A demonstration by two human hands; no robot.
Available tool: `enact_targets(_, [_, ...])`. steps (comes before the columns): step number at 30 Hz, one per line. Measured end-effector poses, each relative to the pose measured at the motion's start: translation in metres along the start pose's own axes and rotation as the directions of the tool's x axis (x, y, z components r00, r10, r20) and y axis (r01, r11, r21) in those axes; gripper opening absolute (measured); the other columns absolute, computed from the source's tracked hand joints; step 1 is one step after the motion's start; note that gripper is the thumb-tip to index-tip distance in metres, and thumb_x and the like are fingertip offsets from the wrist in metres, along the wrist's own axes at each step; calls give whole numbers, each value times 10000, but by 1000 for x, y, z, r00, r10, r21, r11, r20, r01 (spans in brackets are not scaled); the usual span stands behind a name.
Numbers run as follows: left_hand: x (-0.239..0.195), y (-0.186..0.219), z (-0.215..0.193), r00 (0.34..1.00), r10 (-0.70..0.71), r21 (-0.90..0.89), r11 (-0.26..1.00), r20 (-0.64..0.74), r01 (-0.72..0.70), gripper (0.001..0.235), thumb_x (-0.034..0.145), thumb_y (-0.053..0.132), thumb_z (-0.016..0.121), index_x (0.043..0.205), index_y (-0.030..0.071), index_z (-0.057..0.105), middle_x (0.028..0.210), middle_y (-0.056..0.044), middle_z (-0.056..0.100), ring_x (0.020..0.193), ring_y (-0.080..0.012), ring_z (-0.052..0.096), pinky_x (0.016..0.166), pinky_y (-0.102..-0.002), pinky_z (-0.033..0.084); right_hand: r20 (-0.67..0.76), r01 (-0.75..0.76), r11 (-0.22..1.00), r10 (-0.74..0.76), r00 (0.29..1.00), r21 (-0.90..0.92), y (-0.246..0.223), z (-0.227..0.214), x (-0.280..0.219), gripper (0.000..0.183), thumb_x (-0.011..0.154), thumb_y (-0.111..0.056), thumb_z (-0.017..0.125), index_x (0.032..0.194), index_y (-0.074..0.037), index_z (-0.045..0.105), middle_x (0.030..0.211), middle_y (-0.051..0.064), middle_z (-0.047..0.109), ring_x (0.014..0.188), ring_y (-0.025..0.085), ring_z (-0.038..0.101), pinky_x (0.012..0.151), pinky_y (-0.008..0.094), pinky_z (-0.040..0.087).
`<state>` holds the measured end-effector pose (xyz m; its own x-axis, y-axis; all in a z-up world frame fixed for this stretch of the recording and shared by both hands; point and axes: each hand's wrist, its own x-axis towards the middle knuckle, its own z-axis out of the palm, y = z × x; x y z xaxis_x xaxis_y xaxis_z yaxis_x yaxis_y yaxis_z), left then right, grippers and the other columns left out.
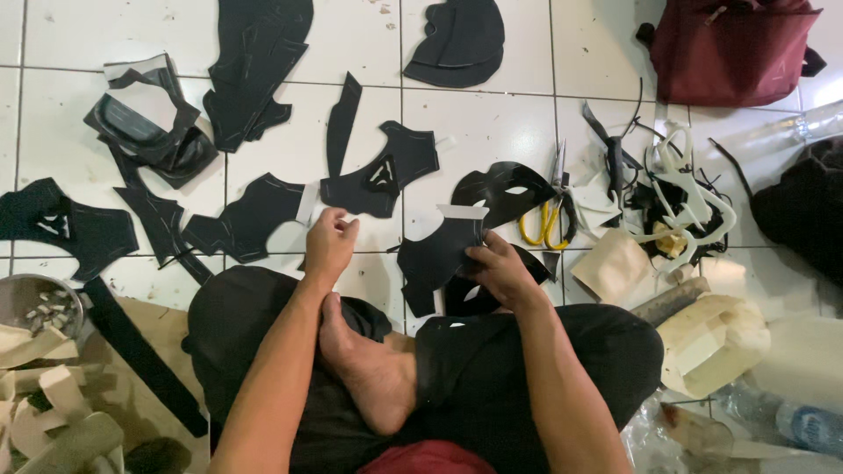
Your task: The person sits on the floor and assembles black mask pieces by hand. They pick up various cut components, align them, and press them together to form the mask structure. The person handles multiple mask parts and occasionally moves pieces aside to access others.
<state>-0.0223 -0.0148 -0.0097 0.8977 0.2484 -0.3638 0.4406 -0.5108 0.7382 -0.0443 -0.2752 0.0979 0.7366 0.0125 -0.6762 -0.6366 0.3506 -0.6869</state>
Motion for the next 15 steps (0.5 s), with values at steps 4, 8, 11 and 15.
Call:
enact_targets(4, [-20, 35, -16, 959, -49, -94, 993, 278, 77, 495, 806, 551, 642, 1107, 159, 610, 925, -21, 678, 801, -131, 680, 715, -307, 523, 134, -2, 992, -16, 991, 130, -12, 1, -13, 301, 785, 45, 580, 1078, -13, 547, 765, 100, 599, 704, 214, 651, 688, 429, 570])
enact_targets(8, [-34, 57, -22, 821, 17, -330, 920, 570, 210, 627, 686, 357, 781, 1196, 69, 557, 986, -95, 668, 887, -174, 637, 780, -277, 498, 249, 0, 972, -60, 967, 234, -7, -11, -8, 277, 796, 55, 559, 1061, -23, 539, 822, 100, 635, 769, 231, 674, 757, 451, 555])
enact_targets(11, [-38, 65, -24, 782, 82, -432, 866, 618, 251, 541, 647, 214, 832, 1094, 40, 582, 816, -53, 647, 727, -124, 613, 614, -204, 450, 288, 0, 972, -70, 955, 236, -5, -12, -9, 262, 805, 43, 566, 1055, -31, 539, 864, 101, 659, 816, 234, 680, 790, 453, 543])
enact_targets(15, [-39, 70, -26, 844, 123, -462, 873, 521, 158, 217, 743, 159, 763, 889, 72, 628, 689, -3, 578, 610, -77, 556, 479, -152, 378, 220, 10, 997, -26, 975, 73, 1, -12, 0, 302, 817, -3, 591, 1111, -19, 521, 870, 92, 647, 756, 225, 685, 710, 392, 570])
